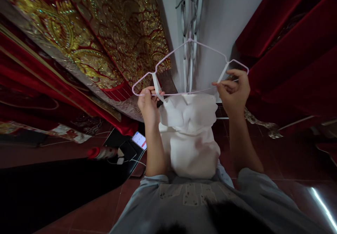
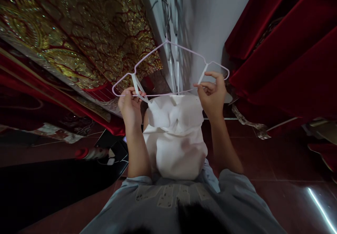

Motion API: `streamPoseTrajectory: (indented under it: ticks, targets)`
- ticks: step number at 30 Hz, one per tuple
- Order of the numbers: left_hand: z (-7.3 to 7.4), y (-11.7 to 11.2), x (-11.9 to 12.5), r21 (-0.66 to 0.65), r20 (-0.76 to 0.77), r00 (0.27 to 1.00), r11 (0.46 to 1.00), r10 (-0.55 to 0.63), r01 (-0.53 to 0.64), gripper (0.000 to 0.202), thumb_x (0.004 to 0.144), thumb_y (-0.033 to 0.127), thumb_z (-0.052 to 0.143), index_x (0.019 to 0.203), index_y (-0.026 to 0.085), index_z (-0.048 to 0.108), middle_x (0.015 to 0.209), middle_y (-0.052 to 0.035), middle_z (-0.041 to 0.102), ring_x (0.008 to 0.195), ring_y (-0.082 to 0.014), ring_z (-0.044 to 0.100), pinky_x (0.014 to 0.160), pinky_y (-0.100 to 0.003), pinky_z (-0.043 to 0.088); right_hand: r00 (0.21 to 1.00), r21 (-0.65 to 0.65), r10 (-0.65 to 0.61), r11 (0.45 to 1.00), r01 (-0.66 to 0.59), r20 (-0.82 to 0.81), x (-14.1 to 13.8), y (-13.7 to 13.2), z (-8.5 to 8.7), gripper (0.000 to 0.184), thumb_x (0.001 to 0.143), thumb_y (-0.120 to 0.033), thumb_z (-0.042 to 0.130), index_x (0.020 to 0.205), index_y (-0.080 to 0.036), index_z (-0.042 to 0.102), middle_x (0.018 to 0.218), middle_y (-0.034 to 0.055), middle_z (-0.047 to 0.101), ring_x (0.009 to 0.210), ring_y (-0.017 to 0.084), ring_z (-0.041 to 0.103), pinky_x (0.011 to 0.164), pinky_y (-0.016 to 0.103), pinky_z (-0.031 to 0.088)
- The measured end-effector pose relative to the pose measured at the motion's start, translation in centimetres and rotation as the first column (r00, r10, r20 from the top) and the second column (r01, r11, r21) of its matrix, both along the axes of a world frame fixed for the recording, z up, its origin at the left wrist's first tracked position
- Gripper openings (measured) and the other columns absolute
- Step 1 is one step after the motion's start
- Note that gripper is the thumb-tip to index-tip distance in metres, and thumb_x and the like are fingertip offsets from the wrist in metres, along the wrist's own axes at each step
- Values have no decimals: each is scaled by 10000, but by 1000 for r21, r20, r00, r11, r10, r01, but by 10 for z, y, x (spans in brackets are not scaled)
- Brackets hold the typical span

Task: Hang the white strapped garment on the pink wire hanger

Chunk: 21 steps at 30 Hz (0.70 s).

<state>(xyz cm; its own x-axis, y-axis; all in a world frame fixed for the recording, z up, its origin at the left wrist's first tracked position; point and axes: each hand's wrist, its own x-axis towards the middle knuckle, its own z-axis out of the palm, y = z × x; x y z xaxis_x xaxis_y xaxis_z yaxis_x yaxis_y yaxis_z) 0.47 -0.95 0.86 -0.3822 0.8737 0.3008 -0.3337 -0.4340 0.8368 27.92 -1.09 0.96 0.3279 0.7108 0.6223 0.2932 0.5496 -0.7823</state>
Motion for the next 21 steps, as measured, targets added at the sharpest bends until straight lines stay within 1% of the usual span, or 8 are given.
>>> streamPoseTrajectory:
  ticks: [4, 6, 9, 11, 13, 15, 17, 21]
  targets:
    - [0, 1, -2, -25, -22, 1000, 999, 19, -20, 368, 1024, 583, 731, 942, 227, 690, 790, -18, 753, 730, -161, 778, 677, -250, 538, 981, -29, 119, 992, -125, -154, 11, 3, -6, 379, 892, -415, 743, 1188, -315, 528, 808, -48, 740, 468, 106, 413, 460, 263, 313]
    - [0, 2, -3, -26, -23, 1000, 1000, 10, -11, 382, 1010, 601, 744, 955, 227, 691, 797, -20, 750, 746, -170, 783, 689, -259, 540, 988, -20, 38, 999, -41, -150, 21, 5, -13, 398, 884, -426, 760, 1192, -311, 535, 936, -19, 760, 501, 98, 433, 474, 258, 348]
    - [-1, 2, -3, -15, -16, 1000, 1000, -1, 1, 393, 995, 612, 759, 963, 226, 691, 804, -23, 745, 773, -182, 790, 702, -267, 541, 980, 76, -180, 980, 186, -80, 35, 7, -20, 415, 887, -424, 795, 1221, -308, 579, 1257, 56, 695, 662, 115, 568, 553, 273, 449]
    - [-1, 1, -2, -18, -7, 1000, 1000, -4, 4, 395, 992, 615, 762, 957, 228, 687, 808, -24, 744, 782, -188, 791, 714, -274, 552, 971, 121, -236, 963, 239, -35, 37, 6, -20, 349, 934, -429, 767, 1228, -309, 621, 1305, 68, 648, 726, 132, 597, 593, 289, 485]
    - [-2, 1, 0, -24, 10, 1000, 1000, -13, 13, 398, 987, 616, 770, 951, 229, 684, 820, -27, 751, 789, -191, 793, 730, -279, 566, 983, 114, -180, 978, 176, 31, 30, 1, -16, 291, 980, -424, 724, 1235, -300, 658, 1244, 66, 671, 728, 138, 593, 597, 289, 491]
    - [-4, 0, 3, -24, 34, 999, 999, -23, 24, 400, 983, 615, 781, 951, 227, 685, 840, -31, 767, 811, -190, 801, 741, -273, 568, 987, 35, -22, 999, 16, 158, 16, -8, -12, 262, 999, -395, 703, 1237, -285, 705, 1192, 63, 710, 718, 132, 598, 607, 287, 512]
    - [-8, 0, 6, -15, 59, 998, 999, -32, 33, 396, 981, 610, 787, 951, 225, 697, 867, -38, 790, 846, -185, 811, 731, -253, 554, 948, -72, 144, 989, -129, 285, 1, -17, -9, 275, 986, -368, 718, 1246, -285, 749, 1212, 64, 724, 701, 118, 597, 626, 293, 546]
    - [-20, -5, 12, -57, -13, 1000, 998, 20, -21, 343, 1004, 551, 773, 926, 217, 757, 907, -65, 830, 808, -160, 780, 611, -222, 467, 905, -157, 250, 966, -207, 344, -17, -26, -12, 377, 980, -369, 723, 1351, -324, 764, 1345, 74, 692, 686, 101, 548, 633, 299, 571]
